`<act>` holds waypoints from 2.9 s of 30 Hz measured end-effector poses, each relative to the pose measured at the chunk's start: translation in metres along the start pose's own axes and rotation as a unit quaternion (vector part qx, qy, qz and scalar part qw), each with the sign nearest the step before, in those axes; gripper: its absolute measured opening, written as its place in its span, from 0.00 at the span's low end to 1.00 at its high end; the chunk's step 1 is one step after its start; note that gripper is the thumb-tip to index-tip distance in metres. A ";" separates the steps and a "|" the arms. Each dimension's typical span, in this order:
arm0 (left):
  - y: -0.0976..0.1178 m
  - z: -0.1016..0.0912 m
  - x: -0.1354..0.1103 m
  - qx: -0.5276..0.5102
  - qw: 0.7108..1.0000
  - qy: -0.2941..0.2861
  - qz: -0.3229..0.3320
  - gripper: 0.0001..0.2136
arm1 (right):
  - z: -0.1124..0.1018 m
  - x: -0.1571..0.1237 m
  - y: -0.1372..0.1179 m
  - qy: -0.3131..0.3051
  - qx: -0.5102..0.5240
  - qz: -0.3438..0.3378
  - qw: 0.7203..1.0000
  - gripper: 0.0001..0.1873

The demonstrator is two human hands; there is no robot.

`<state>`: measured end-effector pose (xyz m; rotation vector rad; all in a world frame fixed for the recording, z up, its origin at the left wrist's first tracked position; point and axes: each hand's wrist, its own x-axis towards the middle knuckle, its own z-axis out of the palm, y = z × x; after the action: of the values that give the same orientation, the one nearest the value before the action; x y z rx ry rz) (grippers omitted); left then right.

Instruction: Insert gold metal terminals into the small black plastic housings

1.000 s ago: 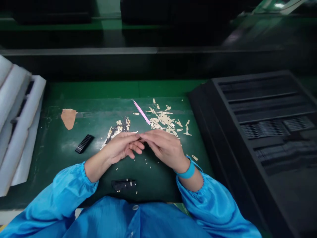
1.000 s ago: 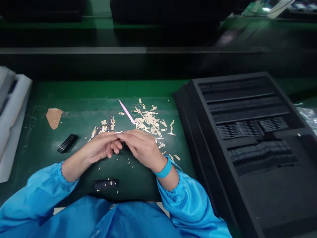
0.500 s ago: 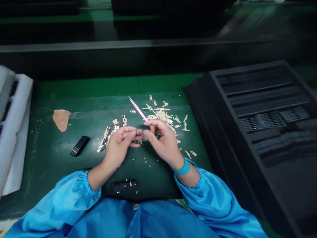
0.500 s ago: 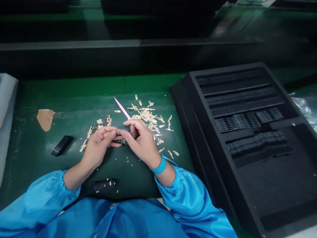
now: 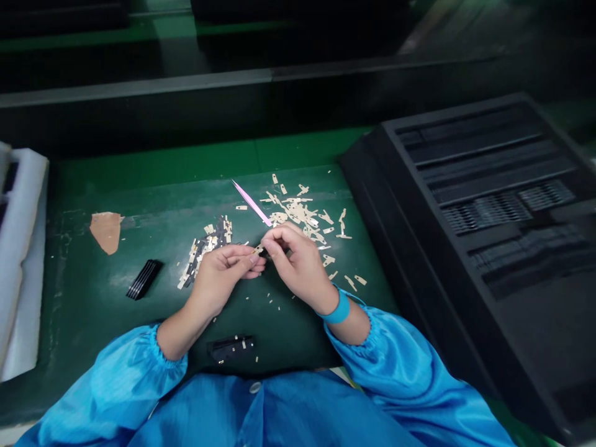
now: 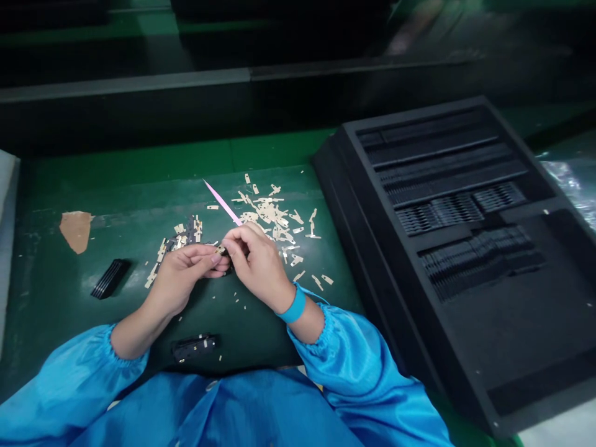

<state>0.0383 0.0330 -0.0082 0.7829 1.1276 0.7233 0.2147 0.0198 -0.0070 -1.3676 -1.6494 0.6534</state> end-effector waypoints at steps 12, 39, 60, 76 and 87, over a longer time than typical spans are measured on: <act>-0.002 -0.004 -0.003 0.178 0.973 0.046 0.141 0.12 | -0.003 0.000 0.010 -0.083 -0.170 -0.163 0.968 0.12; 0.003 -0.007 -0.007 0.412 0.870 0.048 0.266 0.07 | -0.002 -0.002 0.006 -0.074 -0.228 -0.170 0.956 0.14; -0.002 0.008 -0.003 -0.091 0.991 0.055 0.079 0.16 | 0.007 -0.004 -0.004 -0.017 0.043 0.014 0.999 0.08; 0.002 -0.003 -0.004 0.058 0.996 -0.005 0.065 0.12 | 0.000 0.000 0.001 -0.120 -0.152 -0.114 0.974 0.13; -0.007 -0.003 -0.007 0.189 0.956 0.086 0.208 0.07 | 0.005 -0.012 -0.010 0.034 -0.154 -0.136 0.978 0.06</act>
<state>0.0347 0.0236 -0.0114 1.3284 1.2947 0.9530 0.2060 0.0067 -0.0043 -1.3237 -1.8932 0.1936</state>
